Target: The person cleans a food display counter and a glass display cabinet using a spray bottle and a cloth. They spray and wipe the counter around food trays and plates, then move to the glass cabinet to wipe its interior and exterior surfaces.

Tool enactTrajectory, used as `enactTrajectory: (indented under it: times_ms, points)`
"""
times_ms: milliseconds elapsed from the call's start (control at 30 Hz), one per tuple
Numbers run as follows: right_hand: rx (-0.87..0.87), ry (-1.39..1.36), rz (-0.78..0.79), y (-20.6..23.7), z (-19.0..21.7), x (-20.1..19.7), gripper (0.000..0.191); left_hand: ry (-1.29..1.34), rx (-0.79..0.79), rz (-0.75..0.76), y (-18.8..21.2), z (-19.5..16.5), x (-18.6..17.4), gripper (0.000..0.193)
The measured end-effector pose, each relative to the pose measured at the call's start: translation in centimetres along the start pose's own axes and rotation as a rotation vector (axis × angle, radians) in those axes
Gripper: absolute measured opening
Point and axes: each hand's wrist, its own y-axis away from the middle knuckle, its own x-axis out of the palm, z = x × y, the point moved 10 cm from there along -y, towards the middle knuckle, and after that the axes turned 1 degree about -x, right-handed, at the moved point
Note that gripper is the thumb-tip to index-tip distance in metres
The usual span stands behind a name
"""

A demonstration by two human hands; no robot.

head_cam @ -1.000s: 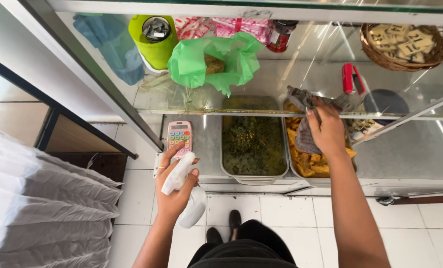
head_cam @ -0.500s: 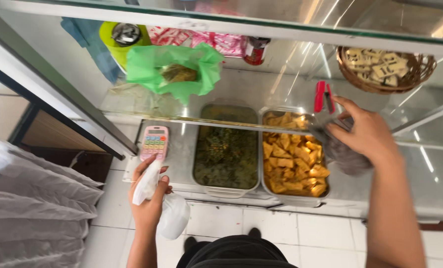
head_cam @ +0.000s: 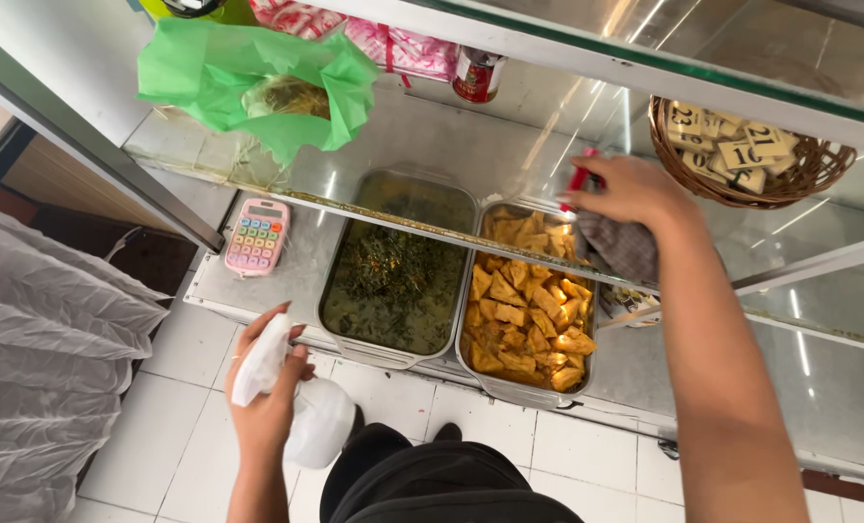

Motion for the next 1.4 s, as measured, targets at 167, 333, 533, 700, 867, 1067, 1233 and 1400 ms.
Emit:
enactTrajectory:
  times_ms: [167, 333, 533, 700, 867, 1067, 1233, 1400]
  points:
    - [-0.019, -0.027, 0.018, -2.7, 6.7, 0.6, 0.083, -0.053, -0.042, -0.024, -0.6, 0.0, -1.2, 0.038]
    - [-0.207, -0.037, -0.100, -5.4, 17.0, -0.6, 0.083, -0.047, 0.016, 0.029, -1.9, -0.8, -1.8, 0.036]
    - [-0.213, -0.092, 0.000, -6.7, 23.8, -1.1, 0.088, 0.009, 0.005, 0.036, -3.3, -0.9, -3.8, 0.034]
    - [-0.174, -0.235, -0.059, -2.8, 21.0, -6.0, 0.081, 0.018, 0.004, 0.077, -4.8, -0.9, -3.8, 0.027]
    - [0.110, -0.271, -0.621, 5.8, 12.6, -11.4, 0.049, 0.002, -0.033, 0.153, -6.7, 0.2, -1.7, 0.029]
    - [-0.087, -0.198, -0.119, 1.9, 14.6, 1.7, 0.058, 0.087, -0.069, 0.271, -8.4, 1.4, 2.1, 0.037]
    - [0.028, 0.018, -0.285, -4.8, 8.5, 4.1, 0.064, 0.061, -0.160, 0.301, -9.2, 3.1, 4.0, 0.044]
    - [0.211, -0.095, -0.531, -11.7, -0.2, -2.0, 0.059, -0.011, -0.106, 0.267, -9.1, 3.9, 2.8, 0.042]
